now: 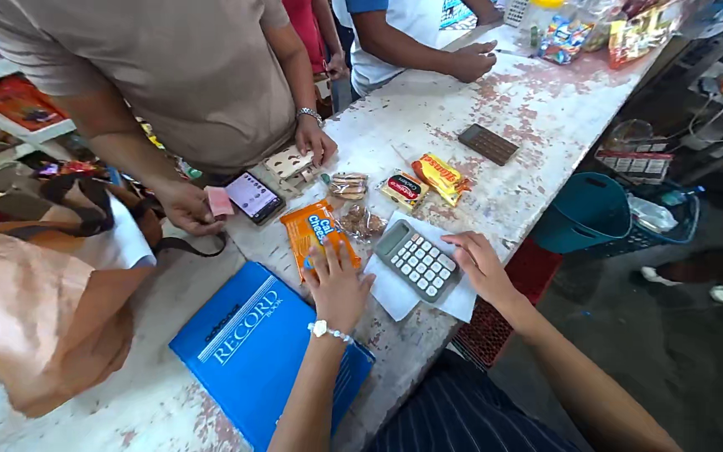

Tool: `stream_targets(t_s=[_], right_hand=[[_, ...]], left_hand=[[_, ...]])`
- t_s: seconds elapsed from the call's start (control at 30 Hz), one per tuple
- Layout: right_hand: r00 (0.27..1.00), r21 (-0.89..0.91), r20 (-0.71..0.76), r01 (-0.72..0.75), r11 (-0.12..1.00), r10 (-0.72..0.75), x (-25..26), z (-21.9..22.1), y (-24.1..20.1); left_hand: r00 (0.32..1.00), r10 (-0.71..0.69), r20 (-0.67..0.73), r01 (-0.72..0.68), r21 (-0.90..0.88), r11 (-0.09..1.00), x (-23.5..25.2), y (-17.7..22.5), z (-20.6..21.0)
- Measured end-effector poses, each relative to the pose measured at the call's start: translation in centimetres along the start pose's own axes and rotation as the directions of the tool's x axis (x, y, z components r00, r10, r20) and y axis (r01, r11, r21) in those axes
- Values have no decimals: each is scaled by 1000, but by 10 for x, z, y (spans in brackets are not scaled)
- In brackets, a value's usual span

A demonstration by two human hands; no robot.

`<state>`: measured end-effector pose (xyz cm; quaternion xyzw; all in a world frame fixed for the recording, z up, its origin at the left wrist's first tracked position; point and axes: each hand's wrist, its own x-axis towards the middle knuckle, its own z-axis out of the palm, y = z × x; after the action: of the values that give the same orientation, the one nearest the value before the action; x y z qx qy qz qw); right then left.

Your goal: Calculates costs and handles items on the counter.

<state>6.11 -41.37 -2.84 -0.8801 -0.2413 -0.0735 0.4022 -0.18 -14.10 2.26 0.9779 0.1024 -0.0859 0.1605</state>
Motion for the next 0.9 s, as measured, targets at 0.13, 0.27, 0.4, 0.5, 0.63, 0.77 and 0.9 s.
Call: stream_targets(t_s=[0.13,0.27,0.4,0.5,0.63,0.77,0.9], right_hand=[[998,-46,-69,2,999,-5,-28,5,-9],[996,-168,-69,52,984,-65,-27,10,-10],[971,-237,-105,184,954,-213,-32,22,-16],[925,-335,-117,307,891,-363,-39,29,-20],[939,-356,-68,293,887,-338,-43,33,-32],[951,-320,-128,231,919,-283,-36,21,-38],[971,-379,-140,127,917,-193,-30,18,-27]], left_hand=[[1000,7,-20,-5,58,998,-1,3,-1],[993,56,-101,-46,103,994,2,-4,6],[986,71,-154,-46,165,985,8,-6,10],[985,68,-156,-44,148,988,10,-7,8],[980,82,-182,-58,135,989,9,-10,9],[983,79,-166,-56,137,989,10,-10,8],[991,49,-126,-32,134,991,10,-9,6]])
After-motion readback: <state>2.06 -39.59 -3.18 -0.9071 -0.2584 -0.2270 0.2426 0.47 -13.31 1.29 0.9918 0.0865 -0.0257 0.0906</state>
